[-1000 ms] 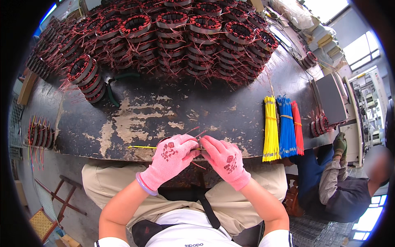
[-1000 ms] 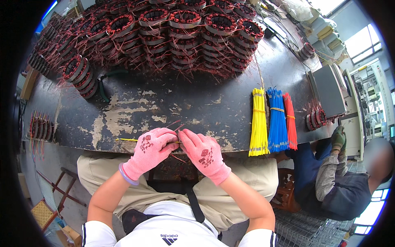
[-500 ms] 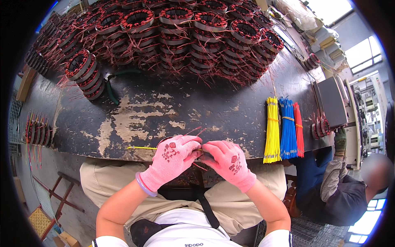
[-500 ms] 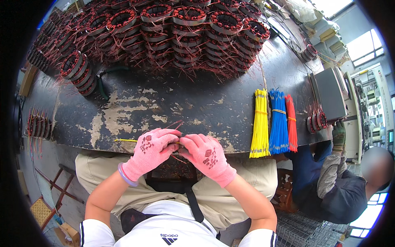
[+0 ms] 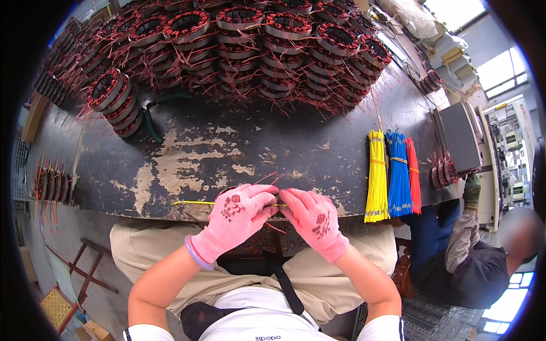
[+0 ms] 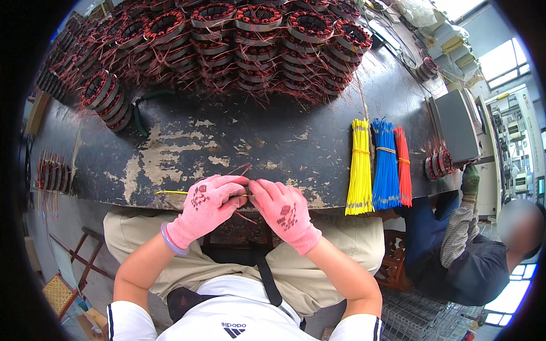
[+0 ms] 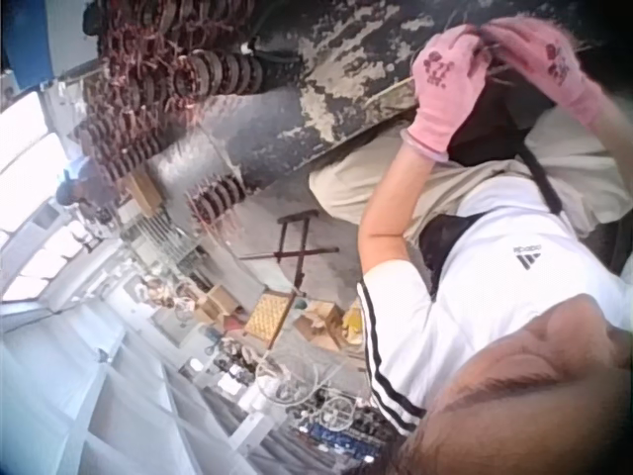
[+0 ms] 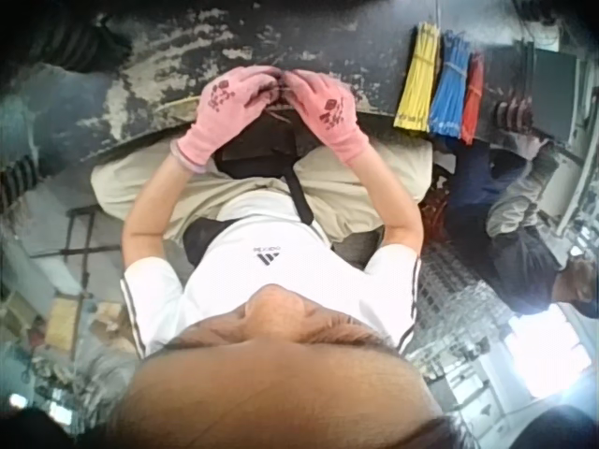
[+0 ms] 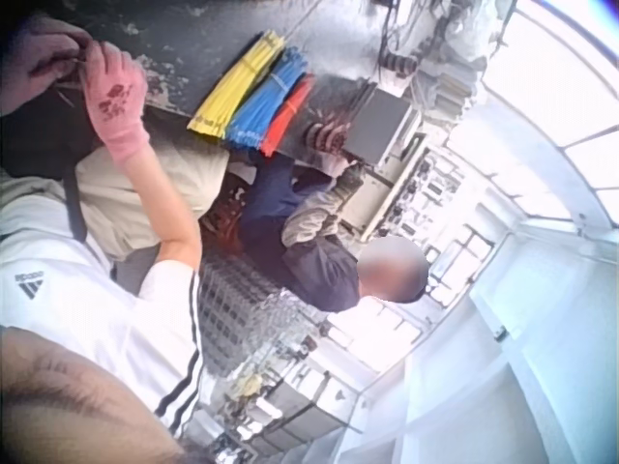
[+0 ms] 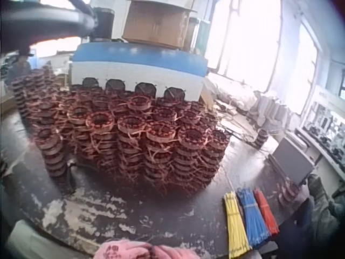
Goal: The person uses a pair of snips to trim wires on a stator core, and then uses a colored tie to bundle the wires together on the assembly. The person repeats this process by taking finished units from the workspace and placing them onto a stack on the table.
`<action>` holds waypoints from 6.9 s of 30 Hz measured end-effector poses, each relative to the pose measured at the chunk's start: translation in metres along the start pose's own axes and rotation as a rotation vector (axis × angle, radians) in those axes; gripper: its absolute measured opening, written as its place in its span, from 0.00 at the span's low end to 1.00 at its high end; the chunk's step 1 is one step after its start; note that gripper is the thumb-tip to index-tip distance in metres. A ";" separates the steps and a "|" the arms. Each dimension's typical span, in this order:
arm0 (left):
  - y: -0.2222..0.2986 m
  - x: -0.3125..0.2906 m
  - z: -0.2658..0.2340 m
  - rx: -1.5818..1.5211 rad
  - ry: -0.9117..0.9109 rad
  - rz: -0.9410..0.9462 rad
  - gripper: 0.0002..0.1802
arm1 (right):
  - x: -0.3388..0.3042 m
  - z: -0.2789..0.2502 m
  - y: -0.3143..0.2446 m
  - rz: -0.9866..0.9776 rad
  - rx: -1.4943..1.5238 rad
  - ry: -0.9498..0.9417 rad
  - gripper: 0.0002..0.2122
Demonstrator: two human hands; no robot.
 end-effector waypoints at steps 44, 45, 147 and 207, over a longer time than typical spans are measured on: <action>0.000 0.001 -0.009 0.015 -0.036 -0.013 0.08 | -0.013 -0.012 0.002 0.109 -0.014 -0.227 0.14; 0.000 0.002 -0.010 0.017 -0.035 -0.012 0.08 | -0.005 -0.009 -0.002 0.055 -0.007 -0.159 0.15; -0.002 -0.003 -0.006 0.004 -0.044 -0.011 0.09 | -0.005 0.002 -0.009 -0.096 0.084 0.011 0.14; -0.009 0.005 -0.017 0.202 -0.110 0.033 0.13 | -0.155 -0.152 0.193 1.305 0.251 0.515 0.08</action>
Point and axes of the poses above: each hand's wrist, its own x-axis towards the middle knuckle, its own z-axis out of the palm, y = z × x, the point moved 2 cm from there along x, towards the middle knuckle, and after that the axes turned 9 degrees about z, right-handed, at the moved point
